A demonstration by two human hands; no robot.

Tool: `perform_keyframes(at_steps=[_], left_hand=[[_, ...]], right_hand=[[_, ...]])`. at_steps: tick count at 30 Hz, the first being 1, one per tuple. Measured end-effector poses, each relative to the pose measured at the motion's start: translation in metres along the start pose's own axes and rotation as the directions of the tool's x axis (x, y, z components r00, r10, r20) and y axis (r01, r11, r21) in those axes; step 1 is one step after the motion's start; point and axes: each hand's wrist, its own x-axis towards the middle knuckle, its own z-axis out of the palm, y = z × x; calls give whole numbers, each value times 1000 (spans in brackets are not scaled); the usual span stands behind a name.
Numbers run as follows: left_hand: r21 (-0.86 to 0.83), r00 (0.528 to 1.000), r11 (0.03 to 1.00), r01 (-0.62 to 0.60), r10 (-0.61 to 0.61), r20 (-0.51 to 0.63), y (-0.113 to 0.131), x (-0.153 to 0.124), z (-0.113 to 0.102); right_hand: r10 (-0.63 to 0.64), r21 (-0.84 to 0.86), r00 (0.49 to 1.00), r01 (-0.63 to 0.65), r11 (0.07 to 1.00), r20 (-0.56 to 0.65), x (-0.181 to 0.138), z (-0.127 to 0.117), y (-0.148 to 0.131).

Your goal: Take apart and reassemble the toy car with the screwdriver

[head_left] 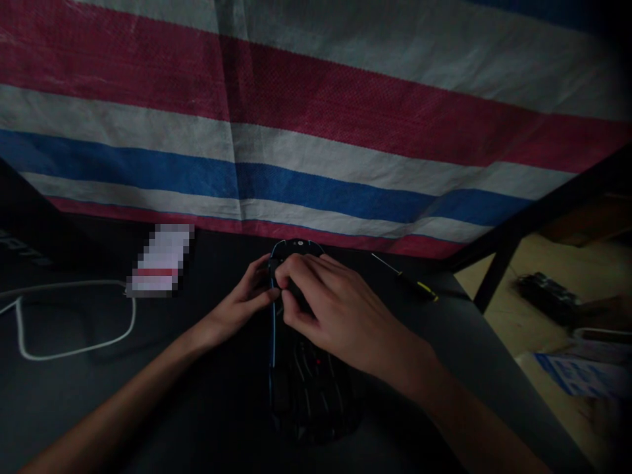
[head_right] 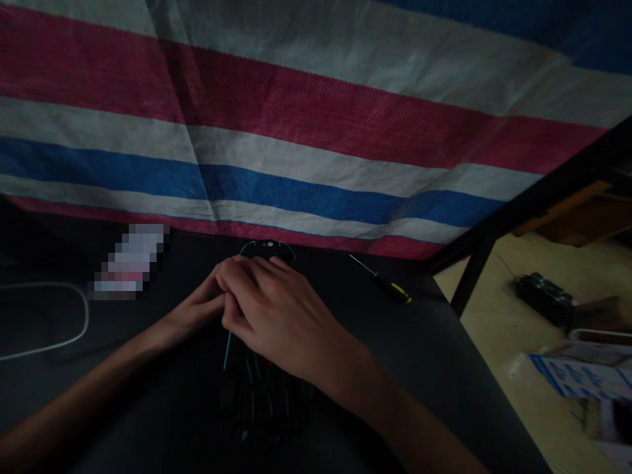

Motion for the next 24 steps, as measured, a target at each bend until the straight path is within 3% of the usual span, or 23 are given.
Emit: perform_keyframes(at_steps=[9,17,24], left_hand=[[-27,998,998,57,-57,9,8,-2,3],[-26,999,999,43,-43,24,4,-1,2],[-3,999,999,40,-40,36,8,-2,1]], right_hand=[[100,-42,994,-98,994,34,-3,-3,5],[19,71,999,-22,997,46,-2,-9,6],[104,77,992,-110,991,72,-2,-7,4]])
